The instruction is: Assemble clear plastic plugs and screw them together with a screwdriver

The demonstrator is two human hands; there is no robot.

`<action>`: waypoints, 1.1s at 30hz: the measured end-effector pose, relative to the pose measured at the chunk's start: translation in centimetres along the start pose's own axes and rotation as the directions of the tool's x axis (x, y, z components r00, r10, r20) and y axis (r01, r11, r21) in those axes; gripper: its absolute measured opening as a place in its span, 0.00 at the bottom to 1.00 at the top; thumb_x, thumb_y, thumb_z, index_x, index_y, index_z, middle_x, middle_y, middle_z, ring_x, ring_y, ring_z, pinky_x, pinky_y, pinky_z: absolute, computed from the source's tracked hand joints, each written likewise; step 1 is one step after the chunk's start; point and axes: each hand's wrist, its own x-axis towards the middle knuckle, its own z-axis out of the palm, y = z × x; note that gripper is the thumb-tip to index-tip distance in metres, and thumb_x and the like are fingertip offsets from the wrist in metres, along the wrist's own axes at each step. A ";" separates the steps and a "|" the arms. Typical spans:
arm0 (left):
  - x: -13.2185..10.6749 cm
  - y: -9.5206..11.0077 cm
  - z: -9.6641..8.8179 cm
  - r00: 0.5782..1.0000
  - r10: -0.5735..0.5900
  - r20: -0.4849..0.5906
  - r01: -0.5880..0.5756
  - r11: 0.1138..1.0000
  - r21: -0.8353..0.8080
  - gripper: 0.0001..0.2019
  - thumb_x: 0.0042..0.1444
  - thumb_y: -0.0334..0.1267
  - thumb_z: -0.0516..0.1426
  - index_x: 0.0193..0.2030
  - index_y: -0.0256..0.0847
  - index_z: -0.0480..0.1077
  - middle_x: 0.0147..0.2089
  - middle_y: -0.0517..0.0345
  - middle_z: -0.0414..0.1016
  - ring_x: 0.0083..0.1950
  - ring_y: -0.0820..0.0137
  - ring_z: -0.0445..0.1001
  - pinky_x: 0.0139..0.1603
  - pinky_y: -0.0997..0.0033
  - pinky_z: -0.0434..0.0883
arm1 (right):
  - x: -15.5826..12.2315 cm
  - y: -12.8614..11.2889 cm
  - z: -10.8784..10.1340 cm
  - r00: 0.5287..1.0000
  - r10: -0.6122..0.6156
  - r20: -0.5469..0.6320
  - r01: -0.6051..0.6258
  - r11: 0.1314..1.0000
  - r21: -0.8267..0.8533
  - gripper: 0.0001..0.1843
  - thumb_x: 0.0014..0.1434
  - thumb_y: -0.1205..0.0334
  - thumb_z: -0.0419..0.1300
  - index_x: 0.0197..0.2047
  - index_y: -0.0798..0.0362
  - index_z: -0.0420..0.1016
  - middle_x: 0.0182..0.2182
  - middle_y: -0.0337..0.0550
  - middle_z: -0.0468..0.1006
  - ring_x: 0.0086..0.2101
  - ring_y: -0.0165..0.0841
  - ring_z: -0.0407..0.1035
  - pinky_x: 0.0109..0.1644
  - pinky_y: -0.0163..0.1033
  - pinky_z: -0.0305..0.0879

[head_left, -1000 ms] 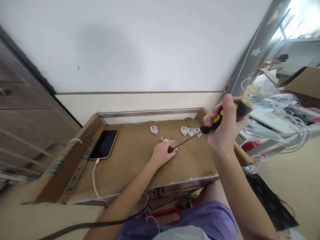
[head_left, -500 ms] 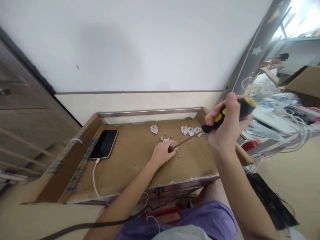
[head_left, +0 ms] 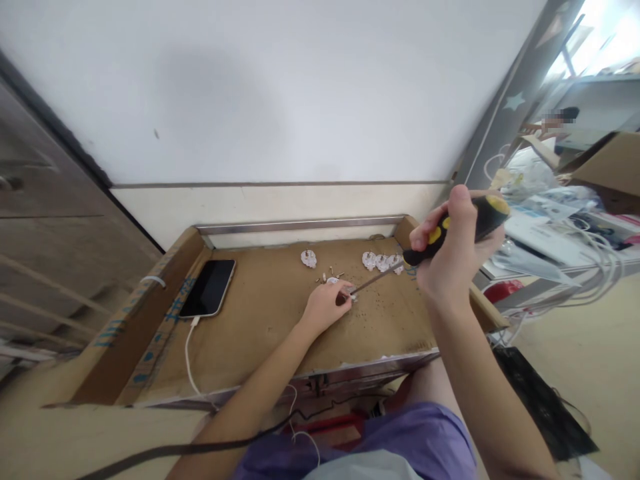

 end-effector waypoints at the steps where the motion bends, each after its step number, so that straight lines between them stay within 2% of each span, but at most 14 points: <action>1: 0.0 0.0 0.0 1.000 0.000 0.000 0.000 1.000 -0.002 0.12 0.51 0.34 0.56 0.44 0.45 0.69 0.35 0.62 0.78 0.40 0.67 0.74 0.46 0.68 0.67 | 0.0 0.0 0.0 1.000 -0.005 -0.004 0.005 1.000 -0.006 0.17 0.52 0.51 0.61 0.27 0.52 0.58 0.16 0.30 0.58 0.13 0.22 0.53 0.14 0.32 0.48; 7: 0.0 0.1 -0.1 1.000 0.001 -0.001 -0.001 1.000 0.002 0.12 0.51 0.35 0.57 0.44 0.45 0.69 0.35 0.62 0.77 0.41 0.67 0.74 0.45 0.67 0.68 | 0.0 0.0 0.1 1.000 0.029 -0.008 -0.030 0.999 -0.013 0.18 0.51 0.49 0.61 0.27 0.50 0.57 0.17 0.30 0.57 0.14 0.22 0.53 0.14 0.32 0.48; 14: 0.0 0.2 -0.1 1.000 0.002 -0.003 -0.002 1.000 -0.001 0.13 0.50 0.34 0.57 0.44 0.45 0.69 0.36 0.62 0.78 0.41 0.67 0.74 0.45 0.68 0.68 | -0.1 0.3 0.1 1.000 0.024 -0.009 -0.024 1.000 -0.015 0.18 0.50 0.50 0.62 0.27 0.51 0.58 0.16 0.31 0.59 0.14 0.22 0.54 0.14 0.32 0.49; 21: 0.0 -0.1 0.0 1.000 0.009 0.001 -0.009 1.000 0.022 0.12 0.51 0.36 0.56 0.44 0.46 0.69 0.35 0.63 0.77 0.40 0.67 0.74 0.43 0.68 0.67 | 0.3 0.4 0.1 0.998 0.015 -0.064 -0.013 1.000 0.018 0.18 0.51 0.52 0.61 0.27 0.52 0.57 0.14 0.29 0.59 0.12 0.22 0.52 0.13 0.31 0.46; 27: 0.0 -0.1 0.0 1.000 0.009 0.007 -0.009 1.000 0.005 0.12 0.51 0.34 0.56 0.44 0.45 0.69 0.37 0.63 0.78 0.41 0.67 0.74 0.44 0.67 0.67 | 0.3 0.4 0.2 0.999 0.026 -0.048 -0.025 1.000 0.011 0.18 0.50 0.51 0.62 0.27 0.52 0.57 0.16 0.29 0.59 0.13 0.22 0.53 0.14 0.31 0.48; 33: 0.0 0.1 -0.1 1.000 0.011 0.005 -0.011 1.000 0.003 0.12 0.51 0.35 0.57 0.43 0.45 0.69 0.36 0.62 0.77 0.41 0.67 0.74 0.44 0.68 0.67 | -0.1 0.5 0.5 0.997 -0.018 -0.072 0.012 0.997 -0.076 0.17 0.53 0.49 0.60 0.29 0.51 0.58 0.17 0.31 0.59 0.14 0.23 0.53 0.14 0.31 0.50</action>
